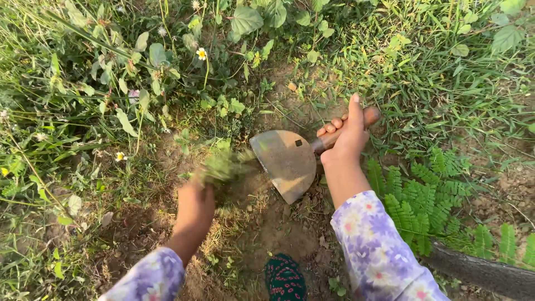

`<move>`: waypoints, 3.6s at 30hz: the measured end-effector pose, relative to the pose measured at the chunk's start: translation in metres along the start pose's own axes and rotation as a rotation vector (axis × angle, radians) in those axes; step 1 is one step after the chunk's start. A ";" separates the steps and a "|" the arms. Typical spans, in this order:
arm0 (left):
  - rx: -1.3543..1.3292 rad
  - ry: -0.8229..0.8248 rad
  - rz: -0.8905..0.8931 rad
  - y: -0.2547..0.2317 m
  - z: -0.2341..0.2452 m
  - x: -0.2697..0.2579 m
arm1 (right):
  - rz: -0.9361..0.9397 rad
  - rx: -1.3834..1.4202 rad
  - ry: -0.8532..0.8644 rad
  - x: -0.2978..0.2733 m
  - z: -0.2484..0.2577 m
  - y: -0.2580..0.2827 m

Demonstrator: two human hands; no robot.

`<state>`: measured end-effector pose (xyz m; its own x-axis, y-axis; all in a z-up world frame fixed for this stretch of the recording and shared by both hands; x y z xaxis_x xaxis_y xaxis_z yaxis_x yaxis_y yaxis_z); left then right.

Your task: The person clears weeds from the ground by hand and digs into the soil using a hand hoe. They pull up plants, shake off the dirt, and loosen the earth around the remaining vegetation.

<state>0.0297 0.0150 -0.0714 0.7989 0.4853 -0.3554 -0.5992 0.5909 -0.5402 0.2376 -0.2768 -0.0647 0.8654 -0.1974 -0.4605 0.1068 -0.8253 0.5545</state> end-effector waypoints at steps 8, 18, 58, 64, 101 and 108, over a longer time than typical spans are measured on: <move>0.371 -0.391 -0.169 0.022 0.143 0.055 | 0.038 -0.010 0.039 0.000 -0.001 0.014; 0.574 0.159 -0.101 -0.012 0.070 0.023 | -0.053 0.019 0.046 -0.013 -0.012 -0.012; 0.035 -0.273 -0.206 -0.016 0.068 0.084 | 0.210 -0.024 0.113 0.005 -0.035 0.057; 0.183 -0.406 -0.308 -0.001 0.107 0.090 | 0.493 0.088 0.043 0.029 -0.046 0.016; -0.027 -0.278 -0.333 -0.026 0.058 0.062 | 0.159 -0.092 0.003 0.025 -0.045 -0.038; -0.162 -0.268 -0.368 -0.032 0.051 0.068 | 0.328 0.254 0.177 0.095 -0.053 0.116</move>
<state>0.1003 0.0619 -0.0390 0.9020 0.4243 0.0797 -0.2462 0.6572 -0.7123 0.3584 -0.3630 -0.0073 0.9063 -0.3949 -0.1505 -0.2918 -0.8423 0.4533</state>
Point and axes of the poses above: each hand's wrist, its own x-axis towards the middle knuckle, its own z-axis out of the back of the hand, y = z × x, the point moved 9 cm from there along x, towards the middle knuckle, and after that the axes turned 14 degrees about x, right-handed, at the moved point
